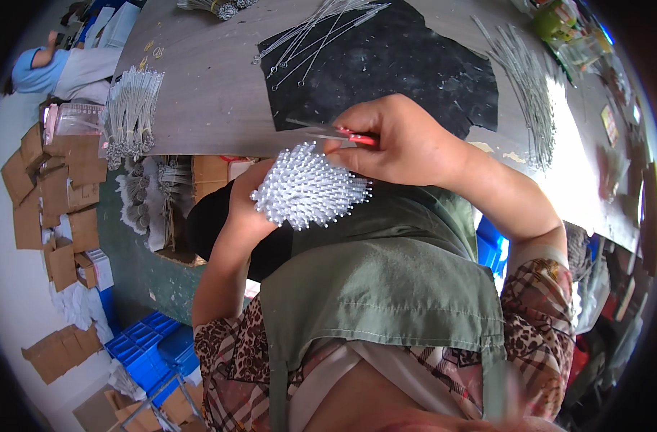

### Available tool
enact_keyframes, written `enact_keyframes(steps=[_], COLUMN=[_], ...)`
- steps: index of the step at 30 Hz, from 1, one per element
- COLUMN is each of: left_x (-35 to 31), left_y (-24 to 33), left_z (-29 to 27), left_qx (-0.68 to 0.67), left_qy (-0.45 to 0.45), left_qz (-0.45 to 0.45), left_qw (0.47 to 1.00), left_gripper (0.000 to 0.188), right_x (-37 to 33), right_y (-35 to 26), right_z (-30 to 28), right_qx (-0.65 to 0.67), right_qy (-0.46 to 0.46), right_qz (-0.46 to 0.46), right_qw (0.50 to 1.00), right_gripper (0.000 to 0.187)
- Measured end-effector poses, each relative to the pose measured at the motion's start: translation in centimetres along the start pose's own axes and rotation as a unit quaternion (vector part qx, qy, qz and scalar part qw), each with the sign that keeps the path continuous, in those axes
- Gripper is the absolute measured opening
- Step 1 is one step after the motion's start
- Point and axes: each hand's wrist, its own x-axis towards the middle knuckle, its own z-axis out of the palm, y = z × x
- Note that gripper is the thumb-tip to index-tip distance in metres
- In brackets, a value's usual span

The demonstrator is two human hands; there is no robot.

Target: The person uses red-handled pliers to trim the tips of a bundle of white wire brushes. They hold the bundle in their left hand and repeatedly snip the ends to create a uniform, rounded shape. The person occasionally rotates the bundle to access different sections and places the finished items on the table.

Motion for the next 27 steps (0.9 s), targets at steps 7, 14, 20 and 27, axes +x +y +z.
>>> enact_keyframes(steps=[7, 14, 20, 27], left_x=[-0.5, -0.6, -1.1, -1.3], left_y=[0.6, 1.5, 1.7, 3.2], left_z=[0.0, 1.0, 1.3, 1.8], left_qx=[0.184, 0.167, 0.15, 0.49], left_qy=[-0.016, -0.015, -0.021, 0.086], left_qz=[0.115, 0.139, 0.158, 0.248], left_qw=[0.976, 0.976, 0.976, 0.831], left_gripper=[0.036, 0.042, 0.042, 0.048], right_x=[1.0, 1.0, 0.7, 0.1], right_y=[0.8, 1.1, 1.6, 1.9], right_z=[-0.7, -0.4, 0.6, 1.5], right_qx=[0.092, 0.038, 0.028, 0.142], right_qy=[-0.06, 0.017, 0.109, 0.128], right_qz=[0.098, 0.077, 0.061, 0.074], right_qw=[0.989, 0.996, 0.992, 0.979], right_gripper=[0.01, 0.011, 0.014, 0.017])
